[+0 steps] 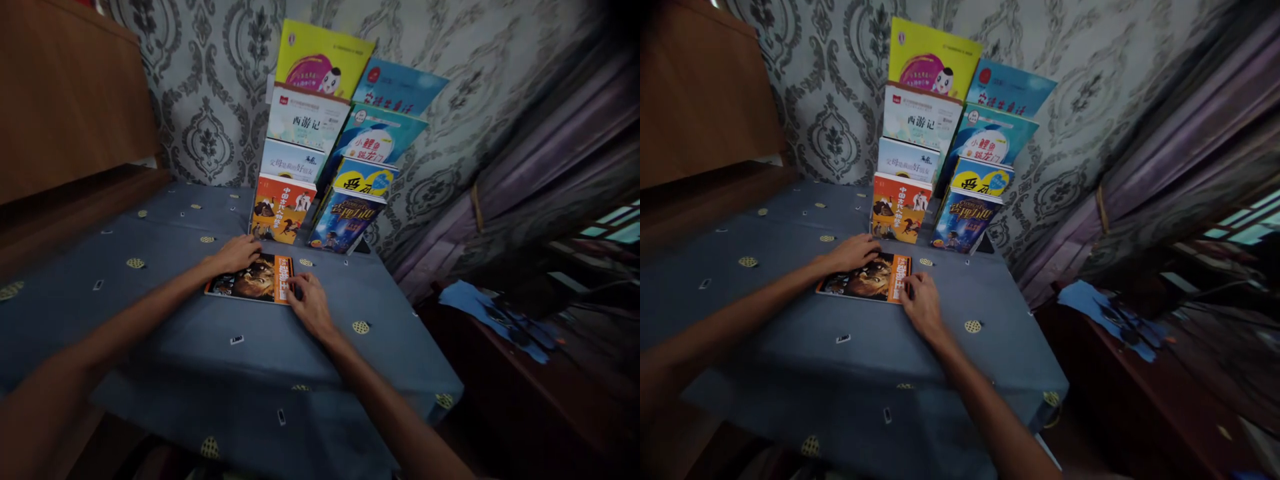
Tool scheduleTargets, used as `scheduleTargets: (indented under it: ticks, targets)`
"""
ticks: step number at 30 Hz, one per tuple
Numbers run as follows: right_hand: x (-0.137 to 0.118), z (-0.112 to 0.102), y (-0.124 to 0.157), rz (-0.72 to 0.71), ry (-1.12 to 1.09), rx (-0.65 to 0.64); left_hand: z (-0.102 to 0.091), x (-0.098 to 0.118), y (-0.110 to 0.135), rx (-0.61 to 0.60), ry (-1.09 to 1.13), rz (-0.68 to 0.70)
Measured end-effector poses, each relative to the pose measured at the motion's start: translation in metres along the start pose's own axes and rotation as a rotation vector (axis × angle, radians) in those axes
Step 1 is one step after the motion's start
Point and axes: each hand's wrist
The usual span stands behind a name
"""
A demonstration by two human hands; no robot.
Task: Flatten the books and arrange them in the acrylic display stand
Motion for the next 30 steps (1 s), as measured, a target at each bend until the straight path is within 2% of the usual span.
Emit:
scheduleTargets:
  ticks: [3, 6, 8, 10, 13, 16, 21, 27, 30]
  targets:
    - [0.005, -0.001, -0.010, -0.077, 0.073, -0.091, 0.020, 0.009, 0.016, 0.008, -0.198, 0.146]
    - [0.013, -0.001, -0.028, -0.127, 0.104, -0.152, 0.045, 0.017, 0.033, -0.052, -0.299, 0.298]
    - [0.018, 0.001, -0.040, -0.144, 0.117, -0.182, 0.056, 0.020, 0.043, -0.062, -0.333, 0.337]
    - [0.022, 0.003, -0.047, -0.175, 0.141, -0.212, 0.057, 0.020, 0.049, -0.095, -0.478, 0.305]
    - [0.029, 0.006, -0.048, -0.220, 0.145, -0.209, 0.040, 0.015, 0.053, -0.131, -0.746, 0.199]
    - [0.038, 0.006, -0.045, -0.246, 0.072, -0.174, 0.015, 0.003, 0.055, -0.096, -0.848, 0.138]
    - [0.048, 0.004, -0.043, -0.294, -0.008, -0.180, -0.014, -0.011, 0.056, -0.111, -0.832, 0.077]
    - [0.054, -0.006, -0.037, -0.352, -0.045, -0.245, -0.031, -0.020, 0.050, -0.171, -0.734, 0.133]
    - [0.056, -0.010, -0.035, -0.375, -0.046, -0.253, -0.036, -0.024, 0.049, -0.162, -0.681, 0.142]
Point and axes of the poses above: each hand's wrist, its own y-axis away from the middle knuckle, its own z-axis out of the palm, x = y × z, and after that the axes turned 10 degrees about -z, right-handed
